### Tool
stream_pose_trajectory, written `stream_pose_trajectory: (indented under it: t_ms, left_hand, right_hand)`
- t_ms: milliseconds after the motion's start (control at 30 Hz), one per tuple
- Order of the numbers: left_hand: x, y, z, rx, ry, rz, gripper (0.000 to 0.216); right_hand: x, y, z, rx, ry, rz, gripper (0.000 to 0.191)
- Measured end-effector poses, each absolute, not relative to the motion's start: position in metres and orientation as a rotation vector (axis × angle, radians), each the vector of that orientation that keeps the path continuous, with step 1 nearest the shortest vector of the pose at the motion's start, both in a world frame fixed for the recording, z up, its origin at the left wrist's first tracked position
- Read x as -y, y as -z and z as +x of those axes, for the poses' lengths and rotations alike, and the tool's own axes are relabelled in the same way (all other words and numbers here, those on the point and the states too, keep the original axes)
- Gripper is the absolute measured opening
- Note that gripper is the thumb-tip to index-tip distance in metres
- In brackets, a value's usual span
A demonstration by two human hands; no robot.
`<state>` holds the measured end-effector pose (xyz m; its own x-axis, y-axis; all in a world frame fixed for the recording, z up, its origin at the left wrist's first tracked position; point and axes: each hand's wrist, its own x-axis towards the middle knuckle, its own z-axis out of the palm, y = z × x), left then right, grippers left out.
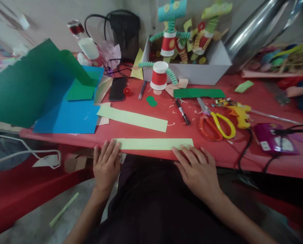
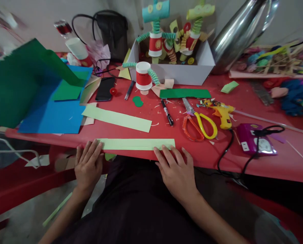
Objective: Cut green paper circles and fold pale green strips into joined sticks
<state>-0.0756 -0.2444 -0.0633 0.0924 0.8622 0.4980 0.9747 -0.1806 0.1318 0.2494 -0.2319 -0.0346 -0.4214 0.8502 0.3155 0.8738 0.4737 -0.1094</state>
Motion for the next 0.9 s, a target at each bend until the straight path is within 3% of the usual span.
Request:
stream_pose_trajectory:
  t_ms: [233,333,433,533,633,733,900]
  left_hand:
    - [0.233,0.044,-0.055,1.753,0.801,-1.920,0.047]
    - [0.213,0.030,-0.020,1.494,0.853,-2.309,0.031]
    - [0.191,0.022,0.007,1.540,0.790,-2.619,0.013]
    - [0.175,0.017,0.016,1.777,0.787,-2.638,0.014]
    - [0.166,0.013,0.013,1.880,0.768,-2.711,0.015]
    - [0.163,0.009,0.012,1.902,0.727,-2.767,0.026]
    - [0.162,0.008,0.017,1.858,0.649,-2.767,0.018]
  right_hand:
    - [0.230,0.030,0.238,2.350,0.143,-1.467,0.042]
    - [0.228,0.026,0.232,2.323,0.139,-1.503,0.037]
    - [0.221,0.020,0.232,2.314,0.092,-1.506,0.032]
    - [0.203,0.012,0.239,2.299,-0.058,-1.522,0.018]
    - [0.177,0.006,0.251,2.252,-0.408,-1.501,0.010]
    - [0.156,0.003,0.264,2.169,-0.717,-1.463,0.023]
    - [0.143,0.001,0.274,2.244,-0.836,-1.457,0.033]
